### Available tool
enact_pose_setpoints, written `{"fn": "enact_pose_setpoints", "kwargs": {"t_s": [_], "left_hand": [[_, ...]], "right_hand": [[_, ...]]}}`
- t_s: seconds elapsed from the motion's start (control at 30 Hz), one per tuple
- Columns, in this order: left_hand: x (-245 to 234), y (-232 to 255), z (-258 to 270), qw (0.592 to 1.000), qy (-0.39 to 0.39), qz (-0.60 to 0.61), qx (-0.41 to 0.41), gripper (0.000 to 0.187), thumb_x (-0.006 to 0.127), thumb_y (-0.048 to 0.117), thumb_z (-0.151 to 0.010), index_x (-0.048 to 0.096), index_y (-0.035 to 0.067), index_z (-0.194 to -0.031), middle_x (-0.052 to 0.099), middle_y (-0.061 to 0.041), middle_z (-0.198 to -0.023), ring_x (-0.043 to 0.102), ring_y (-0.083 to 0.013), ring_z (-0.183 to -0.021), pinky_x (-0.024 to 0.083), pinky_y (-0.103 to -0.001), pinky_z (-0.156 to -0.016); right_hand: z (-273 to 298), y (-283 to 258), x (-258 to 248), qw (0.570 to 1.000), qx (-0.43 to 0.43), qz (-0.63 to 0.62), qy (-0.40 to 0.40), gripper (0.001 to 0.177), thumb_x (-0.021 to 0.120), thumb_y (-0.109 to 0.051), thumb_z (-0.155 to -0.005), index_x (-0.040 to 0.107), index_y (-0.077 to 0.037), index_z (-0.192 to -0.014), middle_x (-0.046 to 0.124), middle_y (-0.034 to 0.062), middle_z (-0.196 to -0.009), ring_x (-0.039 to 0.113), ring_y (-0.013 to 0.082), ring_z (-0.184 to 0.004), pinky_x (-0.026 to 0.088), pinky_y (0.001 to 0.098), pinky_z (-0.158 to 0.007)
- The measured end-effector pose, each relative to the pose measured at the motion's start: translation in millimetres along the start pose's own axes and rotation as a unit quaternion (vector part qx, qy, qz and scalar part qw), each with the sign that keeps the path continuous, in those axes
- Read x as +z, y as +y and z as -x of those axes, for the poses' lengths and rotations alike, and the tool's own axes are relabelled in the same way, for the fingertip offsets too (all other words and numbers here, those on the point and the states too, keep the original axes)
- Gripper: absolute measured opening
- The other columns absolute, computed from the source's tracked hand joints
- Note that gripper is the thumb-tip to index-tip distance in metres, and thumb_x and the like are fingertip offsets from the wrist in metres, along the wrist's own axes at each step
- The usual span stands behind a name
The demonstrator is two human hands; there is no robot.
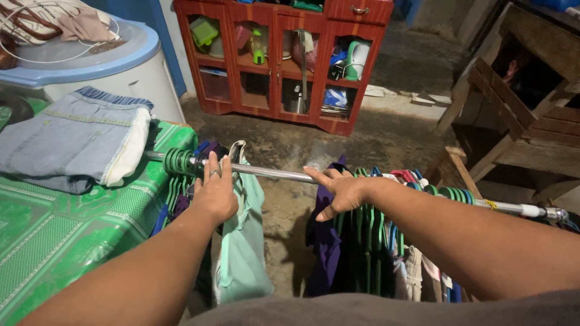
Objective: The person hangs a pair of beige shorts on a hanger and places it on a clothes rack. Then, the person picks up a light green t-shirt from a laundry basket, puts it on a hanger, and hangs it on the rack. Finally, the person gathers a pile of folded clothes from a table and places them into the laundry basket.
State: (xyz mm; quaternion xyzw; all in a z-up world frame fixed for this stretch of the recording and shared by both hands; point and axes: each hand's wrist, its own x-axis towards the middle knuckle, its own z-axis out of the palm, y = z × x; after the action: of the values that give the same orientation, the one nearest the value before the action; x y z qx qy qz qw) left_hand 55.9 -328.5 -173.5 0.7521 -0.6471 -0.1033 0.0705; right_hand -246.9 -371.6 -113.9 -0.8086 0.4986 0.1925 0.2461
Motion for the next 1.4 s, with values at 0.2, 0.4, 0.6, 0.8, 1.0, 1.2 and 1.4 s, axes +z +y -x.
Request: {"fn": "enact_pose_setpoints", "kwargs": {"t_s": [0.2,0.4,0.6,0.8,1.0,1.2,1.4], "left_hand": [[-4.2,1.5,-3.1,0.998,0.019,-0.017,-0.061,0.1,0.063,0.021,-0.086,0.001,0.017,-0.165,-0.012,-0.02,-0.17,-0.005,-0.0357,-0.158,0.009,-0.058,-0.123],[-10.7,-14.7,-3.8,0.996,0.0,0.041,-0.077,0.109,0.072,0.032,-0.081,0.004,0.015,-0.164,-0.01,-0.015,-0.172,0.0,-0.0312,-0.159,0.014,-0.059,-0.123],[-12.5,-23.4,-6.5,0.998,-0.018,0.027,-0.05,0.11,0.075,0.037,-0.079,0.009,0.015,-0.164,-0.004,-0.012,-0.172,0.002,-0.0274,-0.16,0.018,-0.064,-0.121],[-21.1,-34.0,-9.8,0.999,-0.033,0.016,0.005,0.104,0.073,0.041,-0.08,0.016,0.022,-0.164,0.004,-0.009,-0.174,0.012,-0.0282,-0.159,0.022,-0.065,-0.121],[-50.4,-36.6,-4.1,0.992,-0.099,-0.075,0.0,0.107,0.072,0.044,-0.084,0.004,0.034,-0.165,-0.008,-0.011,-0.173,-0.006,-0.0343,-0.16,0.009,-0.071,-0.121],[-53.7,-38.8,-10.4,0.979,-0.174,-0.096,-0.053,0.111,0.072,0.044,-0.085,-0.003,0.034,-0.165,-0.017,-0.009,-0.173,-0.012,-0.0313,-0.16,0.009,-0.072,-0.12],[-35.6,-27.0,-18.5,0.985,-0.162,-0.043,-0.044,0.116,0.072,0.055,-0.084,-0.003,0.019,-0.165,-0.015,-0.003,-0.174,-0.008,-0.0261,-0.161,0.015,-0.073,-0.12]], "right_hand": [[-3.8,4.4,1.6,1.0,-0.017,0.008,0.013,0.133,0.083,-0.059,-0.07,-0.013,-0.045,-0.161,0.013,0.0128,-0.169,0.012,0.042,-0.156,0.024,0.0617,-0.122],[2.8,-2.4,-1.8,1.0,0.001,0.02,0.017,0.133,0.084,-0.058,-0.069,-0.013,-0.046,-0.161,0.015,0.0106,-0.169,0.017,0.0423,-0.155,0.024,0.0635,-0.121],[7.6,-29.3,-7.6,0.99,0.09,0.11,0.006,0.132,0.084,-0.057,-0.075,-0.016,-0.051,-0.161,-0.005,0.0115,-0.174,0.001,0.0411,-0.159,0.002,0.0789,-0.117],[-3.6,-39.7,-5.1,0.989,0.011,0.143,0.042,0.13,0.085,-0.057,-0.073,-0.012,-0.05,-0.16,-0.016,0.004,-0.174,-0.008,0.038,-0.159,0.004,0.0757,-0.118],[2.4,-45.7,-3.9,0.989,0.007,0.145,0.042,0.124,0.084,-0.047,-0.079,-0.012,-0.055,-0.158,-0.018,0.0015,-0.174,-0.012,0.0356,-0.159,0.0,0.0764,-0.118],[8.3,-45.8,-4.2,0.991,0.033,0.127,0.031,0.12,0.081,-0.048,-0.082,-0.012,-0.06,-0.156,-0.019,0.0034,-0.173,-0.015,0.0368,-0.159,0.001,0.0762,-0.118],[3.3,-42.8,-1.4,0.994,0.031,0.099,0.026,0.121,0.082,-0.049,-0.081,-0.012,-0.061,-0.155,-0.017,0.0037,-0.173,-0.014,0.0352,-0.159,0.0,0.0761,-0.119]]}}
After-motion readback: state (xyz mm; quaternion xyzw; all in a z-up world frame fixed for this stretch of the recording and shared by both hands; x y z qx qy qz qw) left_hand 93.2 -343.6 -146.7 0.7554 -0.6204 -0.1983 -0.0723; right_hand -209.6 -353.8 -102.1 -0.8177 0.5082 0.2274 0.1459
